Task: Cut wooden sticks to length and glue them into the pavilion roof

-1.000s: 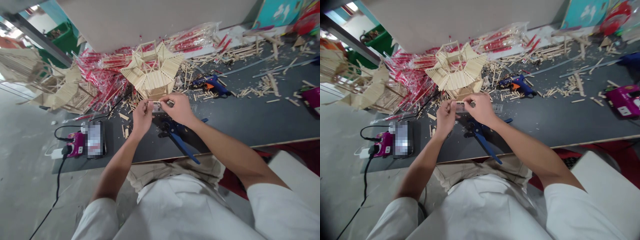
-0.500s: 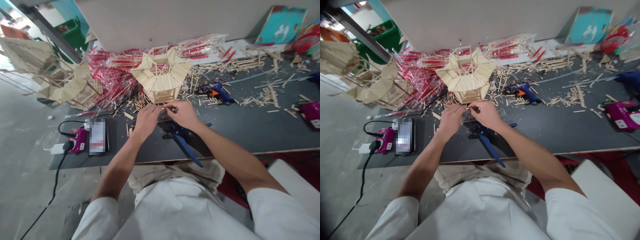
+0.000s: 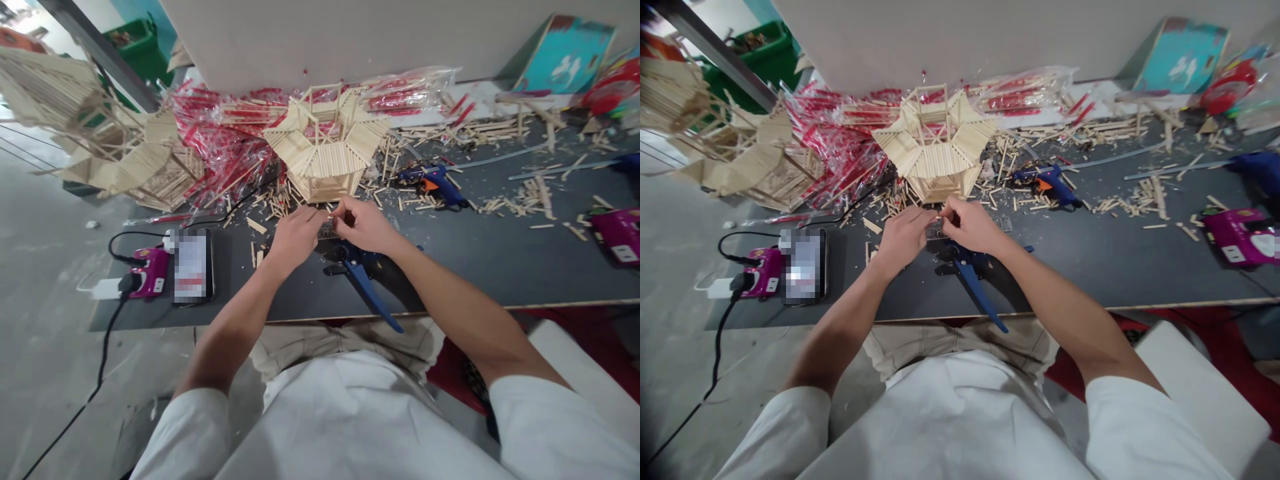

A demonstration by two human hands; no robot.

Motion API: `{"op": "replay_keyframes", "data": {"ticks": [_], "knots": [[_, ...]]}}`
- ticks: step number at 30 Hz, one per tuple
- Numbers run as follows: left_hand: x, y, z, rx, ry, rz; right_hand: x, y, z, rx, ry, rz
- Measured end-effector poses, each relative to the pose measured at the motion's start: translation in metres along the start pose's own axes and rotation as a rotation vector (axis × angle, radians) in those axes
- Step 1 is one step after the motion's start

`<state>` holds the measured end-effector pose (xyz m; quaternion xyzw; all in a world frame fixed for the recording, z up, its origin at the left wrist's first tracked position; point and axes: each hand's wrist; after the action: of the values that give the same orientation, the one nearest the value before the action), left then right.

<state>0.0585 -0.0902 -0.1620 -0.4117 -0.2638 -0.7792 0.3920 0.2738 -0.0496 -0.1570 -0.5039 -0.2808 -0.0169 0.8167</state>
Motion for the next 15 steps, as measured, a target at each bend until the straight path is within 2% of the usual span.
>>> {"op": "replay_keyframes", "data": {"ticks": [9,15], "knots": [[-0.005,0.0029,-0.0005,0.038,0.045,-0.046,-0.0015,-0.0005,0.0008,0.01,0.021,0.001],[-0.0054,0.0038,0.0001,0.073,0.018,-0.062,-0.0007,-0.0005,0.0006,-0.009,0.023,0.007]]}}
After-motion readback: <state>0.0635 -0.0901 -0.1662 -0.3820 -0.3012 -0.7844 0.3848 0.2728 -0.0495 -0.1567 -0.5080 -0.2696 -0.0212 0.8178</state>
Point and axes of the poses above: each hand's wrist, its own z-axis towards the middle knuckle, its own x-axis out of the back of the hand, y = z × x, and after that the axes turned 6 degrees about y, right-handed
